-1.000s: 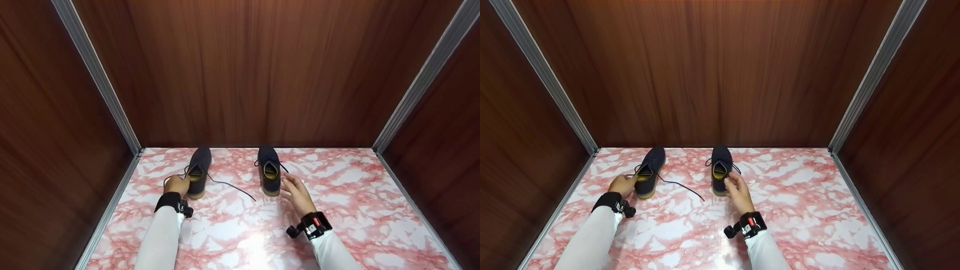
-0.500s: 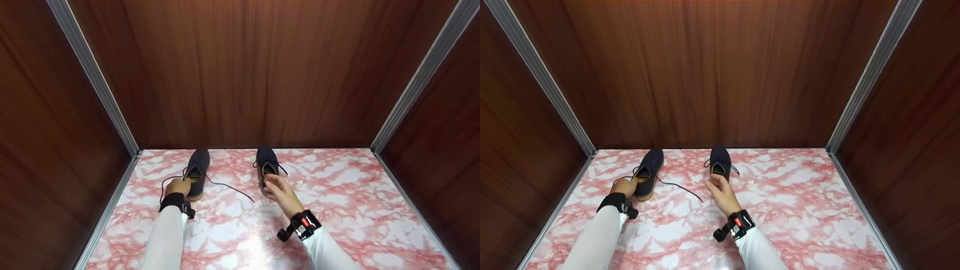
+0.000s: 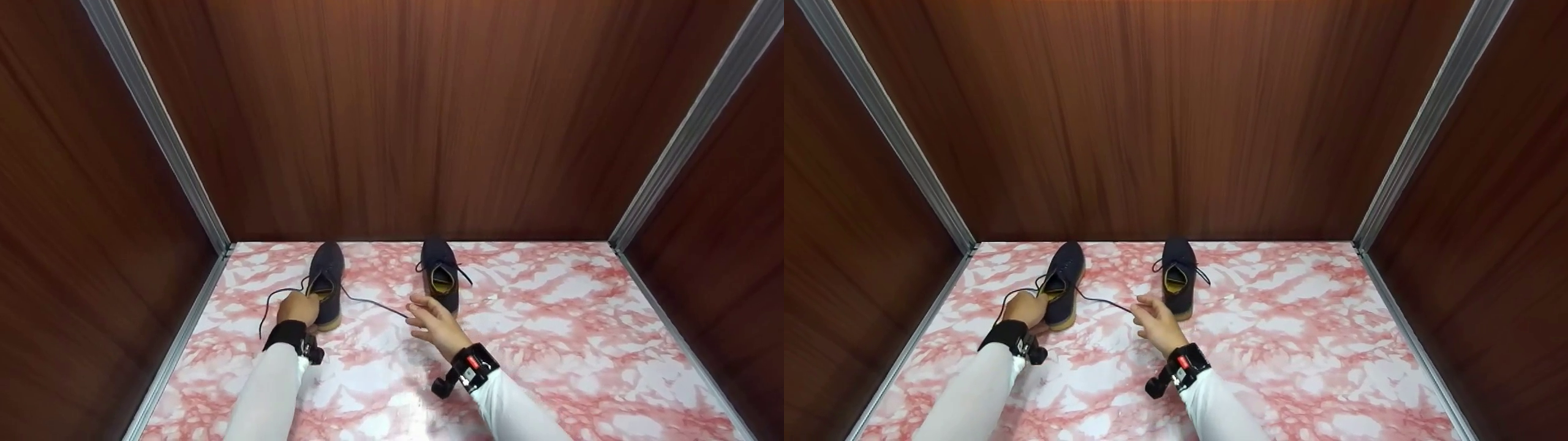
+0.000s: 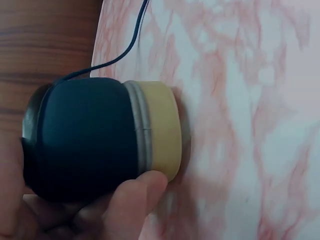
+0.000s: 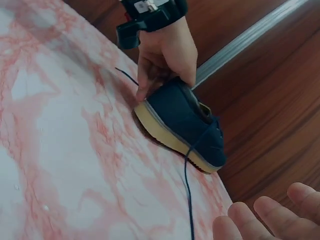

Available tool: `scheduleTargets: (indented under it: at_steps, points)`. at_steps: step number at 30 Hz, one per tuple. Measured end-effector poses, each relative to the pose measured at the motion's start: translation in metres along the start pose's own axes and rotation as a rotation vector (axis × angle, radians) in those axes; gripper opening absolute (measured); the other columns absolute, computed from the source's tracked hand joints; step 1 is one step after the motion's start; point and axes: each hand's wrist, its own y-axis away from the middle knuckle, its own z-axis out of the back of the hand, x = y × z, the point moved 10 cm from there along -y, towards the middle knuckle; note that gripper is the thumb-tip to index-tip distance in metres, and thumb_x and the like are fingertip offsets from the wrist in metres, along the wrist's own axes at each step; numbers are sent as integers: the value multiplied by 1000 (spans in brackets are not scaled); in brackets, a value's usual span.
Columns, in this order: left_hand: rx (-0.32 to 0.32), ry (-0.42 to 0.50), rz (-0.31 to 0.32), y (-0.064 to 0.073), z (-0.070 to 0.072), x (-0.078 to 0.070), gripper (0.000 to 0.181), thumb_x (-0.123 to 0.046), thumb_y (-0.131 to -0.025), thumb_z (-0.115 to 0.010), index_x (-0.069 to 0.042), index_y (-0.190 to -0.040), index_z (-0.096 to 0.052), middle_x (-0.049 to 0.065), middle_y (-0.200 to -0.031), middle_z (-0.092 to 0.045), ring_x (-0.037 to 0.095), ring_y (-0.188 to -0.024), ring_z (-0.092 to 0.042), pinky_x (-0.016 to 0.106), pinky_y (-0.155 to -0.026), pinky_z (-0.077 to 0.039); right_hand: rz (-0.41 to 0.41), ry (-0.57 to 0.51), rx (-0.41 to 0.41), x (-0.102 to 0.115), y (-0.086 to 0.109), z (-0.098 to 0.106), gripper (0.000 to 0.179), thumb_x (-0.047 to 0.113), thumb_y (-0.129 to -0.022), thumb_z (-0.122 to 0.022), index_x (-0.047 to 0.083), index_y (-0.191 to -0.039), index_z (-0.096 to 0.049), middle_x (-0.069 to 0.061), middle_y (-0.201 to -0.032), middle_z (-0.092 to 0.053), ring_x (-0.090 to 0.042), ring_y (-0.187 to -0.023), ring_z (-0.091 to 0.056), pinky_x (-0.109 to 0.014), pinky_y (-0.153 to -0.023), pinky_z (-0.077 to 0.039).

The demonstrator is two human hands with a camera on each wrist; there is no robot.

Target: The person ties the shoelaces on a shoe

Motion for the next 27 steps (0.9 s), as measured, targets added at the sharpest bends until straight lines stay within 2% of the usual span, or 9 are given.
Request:
scheduleTargets:
  at_steps: [2, 6, 9, 13, 18, 22, 27]
  points:
    - [-11, 22, -8, 3, -2, 0, 44, -32, -102, -47, 7, -110, -67, 31, -109, -74, 30, -68, -75, 34, -67, -59, -21, -26, 10, -5, -1, -4, 53, 28, -109, -52, -1, -152, -41, -32, -159, -41, -48, -138, -54, -58, -112, -49]
    - [-59, 37, -47, 15, -3, -5, 42, -32, -100, -47, 3, -98, -70, 27, -103, -76, 28, -70, -75, 34, -70, -56, -58, -73, 15, -17, -2, -10, 55, 28, -110, -49, -2, -153, -36, -34, -160, -39, -50, -140, -51, -59, -114, -47]
    - [-99, 56, -91, 29, -1, -12, 39, -30, -98, -48, -1, -85, -72, 21, -88, -77, 26, -68, -73, 35, -68, -53, -73, -90, 13, -25, -3, -14, 58, 29, -110, -49, -4, -155, -33, -35, -159, -40, -50, -138, -53, -58, -112, -49]
    - [-113, 109, -126, 51, -3, -19, 38, -27, -97, -50, -8, -70, -67, 9, -64, -71, 22, -55, -69, 32, -57, -48, -87, -96, 23, -36, -2, -22, 64, 33, -110, -49, -3, -160, -29, -36, -154, -45, -47, -133, -58, -55, -110, -51]
    - [-100, 139, -170, 79, -12, -25, 38, -26, -98, -50, -12, -66, -64, 1, -54, -63, 16, -48, -59, 31, -50, -41, -111, -94, 40, -48, 3, -33, 69, 38, -110, -47, 5, -165, -22, -36, -151, -50, -47, -132, -60, -56, -110, -51]
    - [-55, 180, -194, 98, -26, -26, 35, -25, -98, -50, -12, -69, -65, 1, -54, -65, 13, -44, -60, 30, -46, -45, -141, -130, 42, -56, 7, -40, 73, 44, -109, -49, 12, -167, -18, -35, -154, -48, -45, -132, -60, -58, -111, -49]
    - [-8, 201, -230, 121, -45, -28, 34, -23, -99, -51, -11, -71, -67, 0, -57, -66, 12, -44, -61, 30, -49, -50, -153, -206, 31, -62, 5, -42, 77, 45, -108, -49, 10, -167, -15, -35, -153, -46, -33, -119, -68, -56, -108, -52]
